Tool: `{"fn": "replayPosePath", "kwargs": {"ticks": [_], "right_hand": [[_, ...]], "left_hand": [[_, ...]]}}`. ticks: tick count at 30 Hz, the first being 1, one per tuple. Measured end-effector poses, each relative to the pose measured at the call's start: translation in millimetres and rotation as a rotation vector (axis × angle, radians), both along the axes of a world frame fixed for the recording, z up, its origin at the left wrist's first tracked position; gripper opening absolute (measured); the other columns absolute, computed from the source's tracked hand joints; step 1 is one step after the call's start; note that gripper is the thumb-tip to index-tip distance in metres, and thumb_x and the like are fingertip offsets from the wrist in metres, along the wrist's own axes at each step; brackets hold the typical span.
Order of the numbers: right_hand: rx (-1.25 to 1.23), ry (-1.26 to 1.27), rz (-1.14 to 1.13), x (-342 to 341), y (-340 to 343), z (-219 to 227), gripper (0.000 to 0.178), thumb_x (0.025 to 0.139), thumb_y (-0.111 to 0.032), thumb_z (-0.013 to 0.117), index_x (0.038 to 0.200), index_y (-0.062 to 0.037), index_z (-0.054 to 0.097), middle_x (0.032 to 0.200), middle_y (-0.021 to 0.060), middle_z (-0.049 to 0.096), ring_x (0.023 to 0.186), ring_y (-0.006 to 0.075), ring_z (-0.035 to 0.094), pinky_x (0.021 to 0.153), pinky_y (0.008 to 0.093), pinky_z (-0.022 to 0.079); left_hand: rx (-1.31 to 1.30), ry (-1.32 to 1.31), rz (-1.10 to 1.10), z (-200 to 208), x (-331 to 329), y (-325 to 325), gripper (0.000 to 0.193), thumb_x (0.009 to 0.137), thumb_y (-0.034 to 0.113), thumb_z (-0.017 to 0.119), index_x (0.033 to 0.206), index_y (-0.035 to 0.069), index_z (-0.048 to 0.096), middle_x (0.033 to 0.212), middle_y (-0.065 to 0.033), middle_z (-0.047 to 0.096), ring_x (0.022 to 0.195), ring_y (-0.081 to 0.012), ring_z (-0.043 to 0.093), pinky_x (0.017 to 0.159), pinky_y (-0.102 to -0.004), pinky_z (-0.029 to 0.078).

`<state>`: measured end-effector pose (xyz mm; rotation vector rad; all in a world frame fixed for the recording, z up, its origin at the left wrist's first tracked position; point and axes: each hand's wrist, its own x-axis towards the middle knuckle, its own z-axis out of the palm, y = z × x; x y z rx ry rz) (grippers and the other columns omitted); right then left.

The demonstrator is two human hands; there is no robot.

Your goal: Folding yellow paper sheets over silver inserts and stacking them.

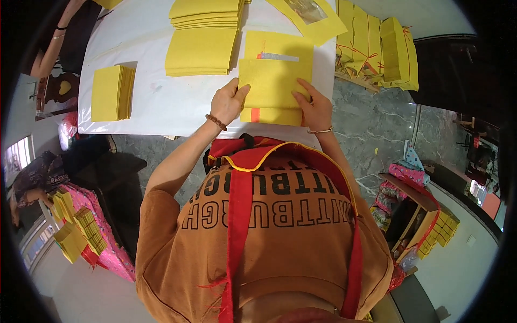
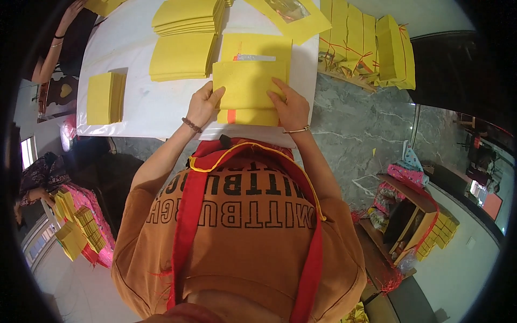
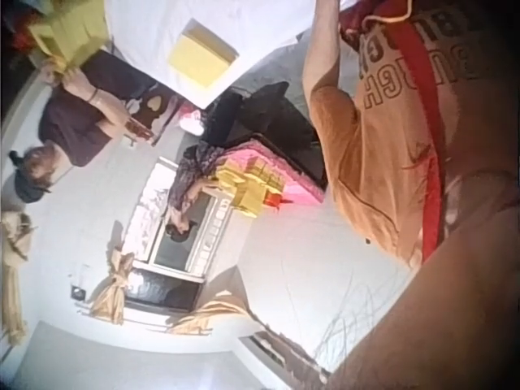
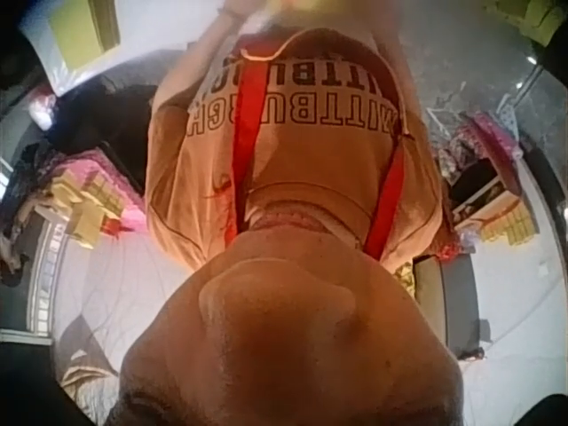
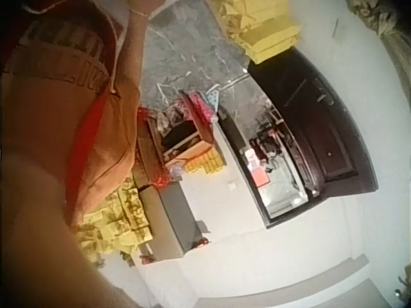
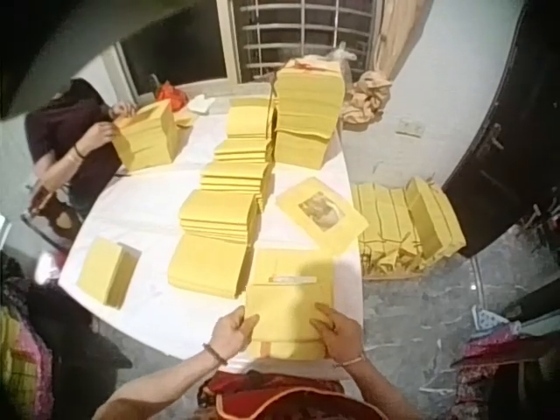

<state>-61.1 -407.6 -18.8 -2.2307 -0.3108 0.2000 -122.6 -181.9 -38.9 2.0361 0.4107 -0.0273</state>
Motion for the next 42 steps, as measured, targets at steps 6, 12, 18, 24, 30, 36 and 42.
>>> {"fn": "replayPosePath", "kwargs": {"ticks": [6, 12, 18, 24, 30, 36, 42], "right_hand": [[0.004, 0.072, -0.068, 7.2, 6.4, 2.3, 0.036, 0.079, -0.025, 0.065, 0.112, -0.0128, 0.062, 0.089, 0.0133, 0.067, 0.078, 0.0154, 0.064, 0.068, 0.0259, 0.048], [-0.055, 0.177, -0.075, 11.0, 8.9, 6.8, 0.036, 0.078, -0.025, 0.066, 0.112, -0.0121, 0.062, 0.091, 0.0142, 0.067, 0.081, 0.0177, 0.064, 0.071, 0.0269, 0.048], [0.031, -0.024, -0.110, 5.7, 7.5, -13.8, 0.035, 0.077, -0.031, 0.064, 0.109, -0.0186, 0.063, 0.065, 0.0145, 0.060, 0.059, 0.0279, 0.060, 0.056, 0.0375, 0.045], [0.072, -0.123, -0.112, 4.6, 9.2, -19.9, 0.033, 0.077, -0.029, 0.063, 0.109, -0.0181, 0.064, 0.060, 0.0133, 0.058, 0.054, 0.0279, 0.057, 0.053, 0.0364, 0.043], [0.025, -0.046, -0.119, 4.0, 7.5, -15.9, 0.034, 0.077, -0.029, 0.063, 0.109, -0.0170, 0.064, 0.063, 0.0150, 0.059, 0.055, 0.0279, 0.057, 0.053, 0.0368, 0.043], [0.041, -0.010, -0.112, 6.3, 8.1, -18.6, 0.035, 0.078, -0.029, 0.063, 0.110, -0.0155, 0.063, 0.066, 0.0147, 0.061, 0.057, 0.0282, 0.058, 0.055, 0.0364, 0.044], [0.125, -0.144, -0.105, 12.0, 12.1, -26.6, 0.036, 0.078, -0.031, 0.063, 0.110, -0.0123, 0.063, 0.076, 0.0164, 0.064, 0.064, 0.0289, 0.061, 0.059, 0.0358, 0.046]], "left_hand": [[0.055, 0.045, 0.025, 2.4, 8.3, 1.8, 0.036, 0.085, 0.033, 0.054, 0.072, 0.000, 0.049, 0.060, -0.0198, 0.055, 0.054, -0.0358, 0.052, 0.049, -0.0418, 0.038], [-0.133, 0.015, 0.110, -18.6, 12.3, 5.0, 0.036, 0.083, 0.032, 0.059, 0.069, 0.001, 0.048, 0.054, -0.0116, 0.052, 0.048, -0.0224, 0.048, 0.047, -0.0352, 0.037], [-0.273, 0.037, 0.159, -15.7, 12.7, 4.3, 0.033, 0.083, 0.028, 0.062, 0.066, 0.004, 0.047, 0.054, -0.0033, 0.050, 0.049, -0.0105, 0.043, 0.046, -0.0276, 0.035], [-0.422, -0.097, 0.283, -7.6, 6.6, -5.2, 0.025, 0.083, 0.026, 0.062, 0.083, 0.003, 0.053, 0.055, -0.0046, 0.052, 0.050, -0.0114, 0.048, 0.046, -0.0273, 0.035], [0.161, -0.152, 0.129, 37.5, -9.7, -8.5, 0.027, 0.081, 0.018, 0.060, 0.105, 0.006, 0.056, 0.078, -0.0098, 0.060, 0.066, -0.0207, 0.056, 0.056, -0.0304, 0.041], [0.667, -0.491, -0.362, 51.4, 1.6, -39.5, 0.035, 0.082, 0.018, 0.057, 0.116, 0.008, 0.054, 0.125, -0.0117, 0.046, 0.118, -0.0297, 0.039, 0.095, -0.0436, 0.030], [0.743, -0.449, -0.524, 22.0, 35.5, -49.3, 0.048, 0.083, 0.033, 0.055, 0.125, 0.010, 0.048, 0.135, -0.0141, 0.038, 0.127, -0.0320, 0.031, 0.103, -0.0454, 0.024]]}}
